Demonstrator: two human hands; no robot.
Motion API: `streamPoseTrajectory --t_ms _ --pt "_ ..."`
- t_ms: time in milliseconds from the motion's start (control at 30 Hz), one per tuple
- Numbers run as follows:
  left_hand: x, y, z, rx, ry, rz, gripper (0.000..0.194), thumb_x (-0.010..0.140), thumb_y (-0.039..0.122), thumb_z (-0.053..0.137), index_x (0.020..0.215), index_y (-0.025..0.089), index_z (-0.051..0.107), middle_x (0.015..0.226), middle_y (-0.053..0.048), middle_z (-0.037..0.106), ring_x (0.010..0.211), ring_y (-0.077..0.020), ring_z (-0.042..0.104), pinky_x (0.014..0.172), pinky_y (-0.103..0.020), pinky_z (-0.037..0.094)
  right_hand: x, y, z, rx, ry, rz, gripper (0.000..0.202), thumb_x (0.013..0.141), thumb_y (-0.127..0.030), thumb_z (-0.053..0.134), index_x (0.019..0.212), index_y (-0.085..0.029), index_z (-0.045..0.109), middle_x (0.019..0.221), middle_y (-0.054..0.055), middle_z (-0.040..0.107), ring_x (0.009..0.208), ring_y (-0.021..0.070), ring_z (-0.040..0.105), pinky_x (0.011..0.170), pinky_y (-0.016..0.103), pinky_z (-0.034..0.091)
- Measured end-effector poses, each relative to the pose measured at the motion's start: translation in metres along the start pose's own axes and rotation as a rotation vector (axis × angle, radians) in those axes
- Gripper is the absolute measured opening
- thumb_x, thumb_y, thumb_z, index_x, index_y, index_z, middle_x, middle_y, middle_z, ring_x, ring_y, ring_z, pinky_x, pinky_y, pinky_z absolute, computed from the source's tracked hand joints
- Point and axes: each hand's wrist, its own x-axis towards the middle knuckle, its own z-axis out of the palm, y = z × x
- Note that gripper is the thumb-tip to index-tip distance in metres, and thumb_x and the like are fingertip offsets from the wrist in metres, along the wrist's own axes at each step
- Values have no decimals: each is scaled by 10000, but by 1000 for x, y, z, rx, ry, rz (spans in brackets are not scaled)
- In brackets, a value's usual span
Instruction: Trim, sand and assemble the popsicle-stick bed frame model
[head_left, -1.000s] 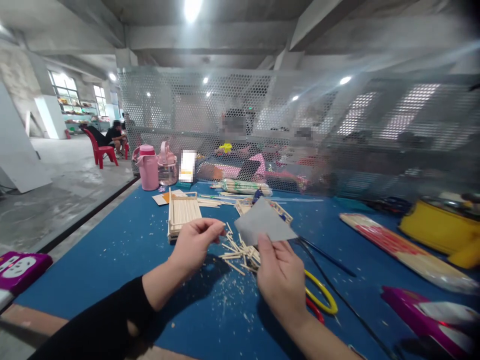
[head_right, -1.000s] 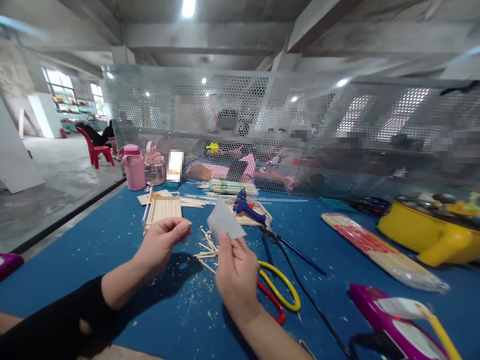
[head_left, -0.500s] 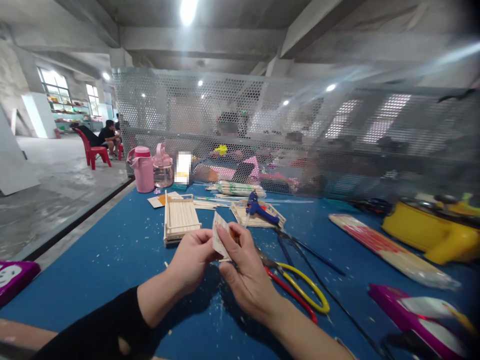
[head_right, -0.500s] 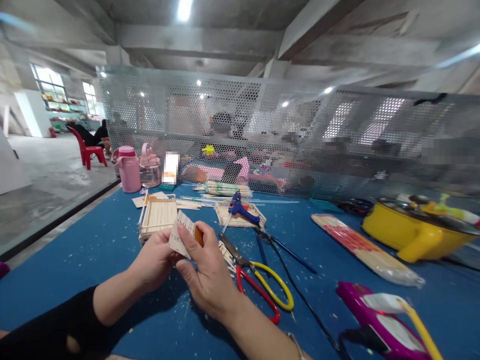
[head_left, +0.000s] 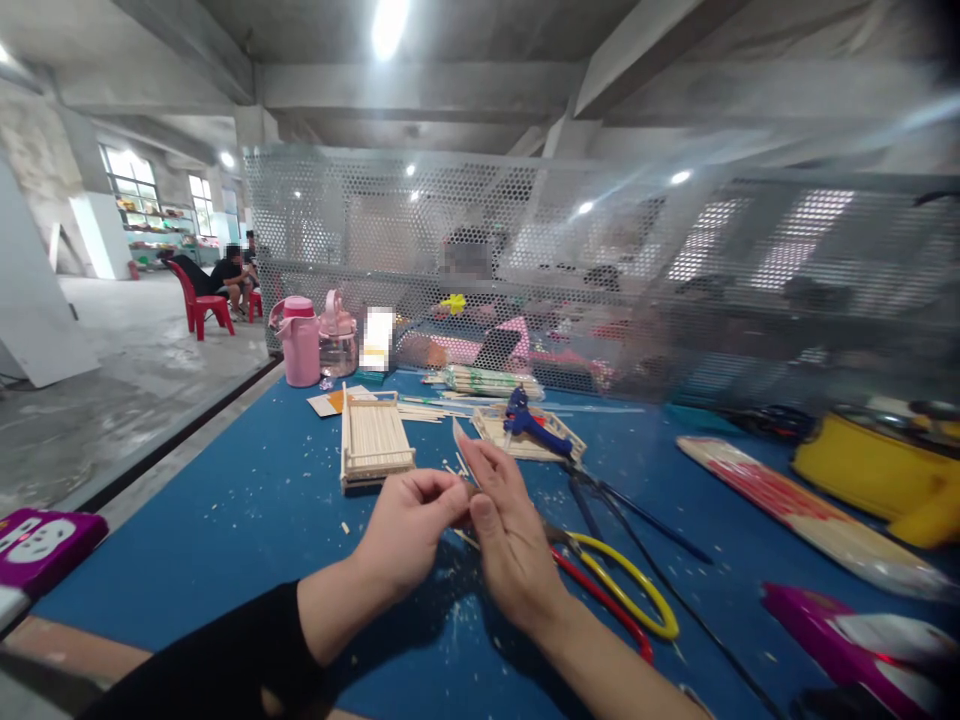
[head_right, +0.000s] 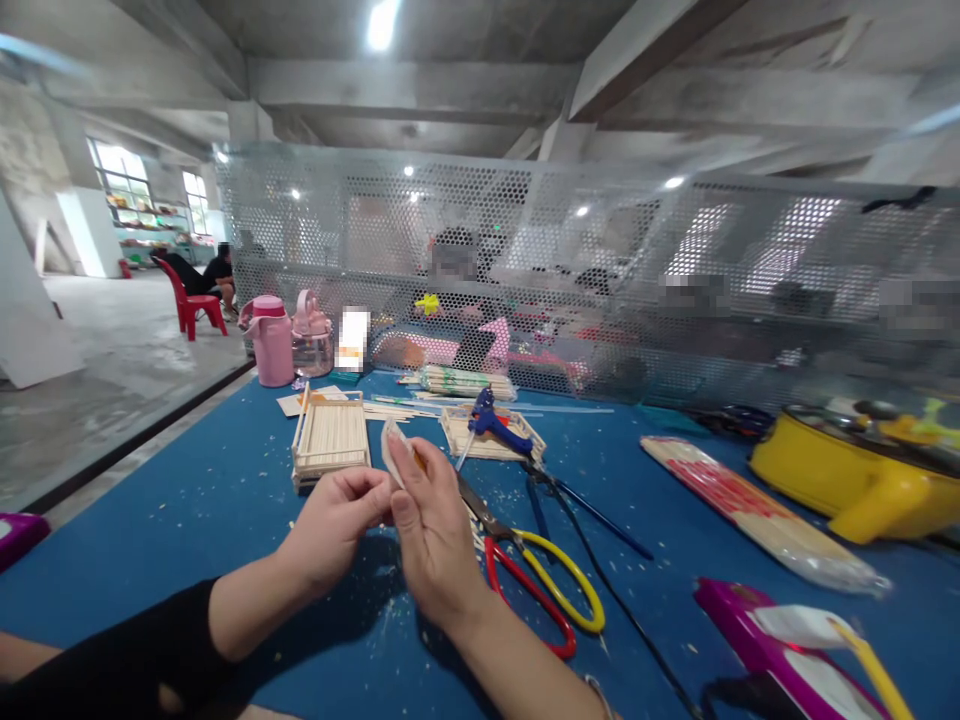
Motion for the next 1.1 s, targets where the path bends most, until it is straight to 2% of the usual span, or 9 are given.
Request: streamPoseTrajectory --t_ms 200,367,500,667,767,867,1000,1100 --pt "-1 -1 2 -1 52 28 371 551 471 795 615 125 675 559 6 583 545 -81 464 598 -228 393 -5 -7 4 10 16 11 462 953 -307 337 1412 -357 312 1363 51 453 1239 186 430 1004 398 397" --pt "0 -2 6 64 46 52 390 517 471 802 562 117 645 554 2 578 558 -90 461 598 -232 393 -2 -8 5 19 47 16 460 964 -310 305 1422 -355 288 1397 20 459 1310 185 363 1049 421 339" --pt "2 -3 3 73 72 74 374 573 467 772 656 116 679 583 -1 592 569 -91 469 615 -234 390 -4 -8 7 20 8 44 460 965 -329 299 1423 -372 274 1424 1 436 1313 186 374 1052 430 336" --pt "2 -6 2 126 37 67 362 567 445 777 582 110 641 555 4 571 547 -84 449 584 -223 375 -7 -9 11 27 41 68 455 965 -348 290 1419 -372 286 1431 3 429 1327 204 359 1066 473 313" --pt "3 -6 2 106 71 90 360 605 465 748 666 119 669 572 7 579 560 -87 457 589 -220 375 -10 -8 14 44 4 53 490 965 -335 297 1442 -382 200 1470 -13 370 1349 183 326 1077 437 321" --pt "1 -5 2 141 48 106 336 611 445 749 627 123 656 579 4 584 591 -100 479 631 -234 401 -12 -7 15 46 37 57 514 966 -343 283 1457 -375 133 1504 -19 304 1386 187 250 1103 450 277" --pt "-1 -1 2 197 60 120 344 621 459 736 633 123 667 580 -5 591 580 -105 482 614 -239 406 -10 -7 12 48 -38 71 495 970 -357 264 1447 -408 141 1498 -29 316 1366 187 298 1095 465 279" --pt "-2 -2 1 243 58 152 333 621 453 737 639 127 675 598 -16 616 594 -114 501 623 -246 420 -8 -9 10 77 -17 68 490 971 -370 251 1449 -397 146 1494 -21 325 1365 189 301 1094 467 278"
